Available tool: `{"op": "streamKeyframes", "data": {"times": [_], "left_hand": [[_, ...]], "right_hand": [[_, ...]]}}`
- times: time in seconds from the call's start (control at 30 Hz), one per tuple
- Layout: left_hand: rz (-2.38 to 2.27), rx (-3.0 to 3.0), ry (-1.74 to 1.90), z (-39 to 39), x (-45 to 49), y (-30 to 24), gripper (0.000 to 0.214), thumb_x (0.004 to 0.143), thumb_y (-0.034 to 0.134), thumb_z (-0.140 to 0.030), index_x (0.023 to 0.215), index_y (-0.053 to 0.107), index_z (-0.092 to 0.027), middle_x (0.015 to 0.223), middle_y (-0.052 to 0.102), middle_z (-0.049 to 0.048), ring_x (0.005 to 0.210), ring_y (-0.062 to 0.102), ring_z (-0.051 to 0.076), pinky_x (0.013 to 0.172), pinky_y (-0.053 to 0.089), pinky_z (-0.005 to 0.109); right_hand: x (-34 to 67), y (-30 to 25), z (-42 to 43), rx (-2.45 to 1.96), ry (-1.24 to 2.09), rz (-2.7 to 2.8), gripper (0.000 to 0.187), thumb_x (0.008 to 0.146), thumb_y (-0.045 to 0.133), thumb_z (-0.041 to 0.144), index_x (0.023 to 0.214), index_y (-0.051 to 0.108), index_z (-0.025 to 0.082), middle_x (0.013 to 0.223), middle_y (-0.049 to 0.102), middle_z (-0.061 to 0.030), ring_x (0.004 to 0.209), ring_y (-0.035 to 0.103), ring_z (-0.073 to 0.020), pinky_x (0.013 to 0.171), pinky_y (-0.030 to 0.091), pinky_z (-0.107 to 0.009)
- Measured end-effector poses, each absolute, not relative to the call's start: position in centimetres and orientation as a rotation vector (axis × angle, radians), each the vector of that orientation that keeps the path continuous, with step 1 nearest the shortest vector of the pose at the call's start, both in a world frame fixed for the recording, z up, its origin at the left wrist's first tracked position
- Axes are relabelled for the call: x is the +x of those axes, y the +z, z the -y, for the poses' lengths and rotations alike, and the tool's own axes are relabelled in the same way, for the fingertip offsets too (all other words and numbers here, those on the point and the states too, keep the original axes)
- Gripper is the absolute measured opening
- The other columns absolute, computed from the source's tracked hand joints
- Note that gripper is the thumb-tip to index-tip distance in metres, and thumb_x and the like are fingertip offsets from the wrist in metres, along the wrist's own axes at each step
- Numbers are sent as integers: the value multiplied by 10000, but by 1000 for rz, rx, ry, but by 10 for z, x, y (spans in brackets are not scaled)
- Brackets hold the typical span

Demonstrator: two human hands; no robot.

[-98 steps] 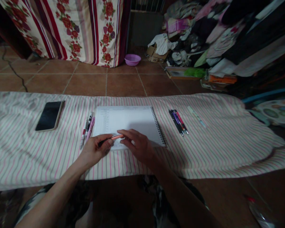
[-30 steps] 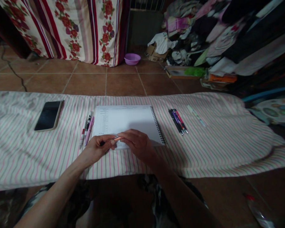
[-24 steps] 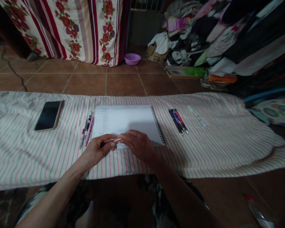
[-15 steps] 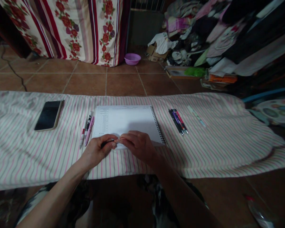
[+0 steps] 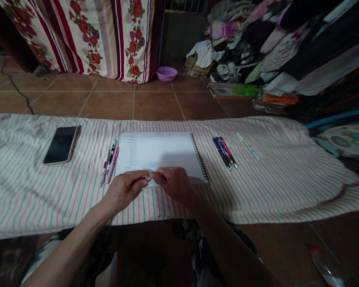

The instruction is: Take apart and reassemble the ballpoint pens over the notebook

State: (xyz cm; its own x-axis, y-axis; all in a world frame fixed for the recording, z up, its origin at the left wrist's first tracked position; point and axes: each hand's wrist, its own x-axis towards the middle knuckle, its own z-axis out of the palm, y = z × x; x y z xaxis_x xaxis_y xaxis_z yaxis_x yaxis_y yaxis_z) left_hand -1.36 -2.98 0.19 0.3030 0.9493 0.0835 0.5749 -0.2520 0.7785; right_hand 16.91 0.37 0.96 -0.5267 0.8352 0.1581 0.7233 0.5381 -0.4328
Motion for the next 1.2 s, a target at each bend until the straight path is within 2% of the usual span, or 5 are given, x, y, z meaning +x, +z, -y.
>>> {"op": "streamKeyframes", "data": {"times": [0.2, 0.37, 0.57, 0.9, 1.2], "left_hand": [[-1343, 1926, 763, 29, -13, -2, 296, 833, 472, -330, 1041, 641, -203, 965, 688, 52, 876, 623, 180, 774, 467, 282], [-1383, 1752, 723, 27, -13, -4, 320, 833, 459, -373, 986, 646, -163, 682, 643, 15, 590, 558, 123, 544, 428, 225], [-1293, 1584, 704, 25, -13, -4, 320, 833, 441, -394, 823, 626, -132, 542, 494, -31, 445, 357, 70, 422, 297, 197], [-1425, 1756, 635, 27, -15, 0, 356, 825, 455, -400, 1064, 590, -173, 680, 631, -4, 577, 543, 123, 559, 428, 228], [-1369, 1928, 739, 23, -11, 1, 319, 834, 453, -341, 1060, 638, -211, 945, 694, 52, 844, 626, 179, 754, 472, 284]], "right_hand": [[168, 8, -3, -1336, 551, 2410, 474, 905, 308, 437, 682, 631, 170, 610, 642, -26, 603, 588, -129, 569, 330, -243], [173, 4, -4, -1087, 597, 2280, 351, 853, 469, 396, 1102, 557, 164, 882, 653, -61, 750, 598, -138, 673, 429, -241], [176, 0, -7, -909, 558, 2258, 229, 873, 457, 286, 912, 636, 148, 843, 667, -61, 780, 607, -140, 714, 460, -238], [174, 3, -6, -1010, 434, 2351, 263, 882, 436, 333, 846, 640, 170, 735, 652, -29, 673, 589, -125, 623, 399, -226], [167, 5, -4, -1344, 410, 2347, 344, 899, 380, 353, 687, 568, 157, 647, 637, -42, 603, 583, -126, 558, 345, -240]]}}
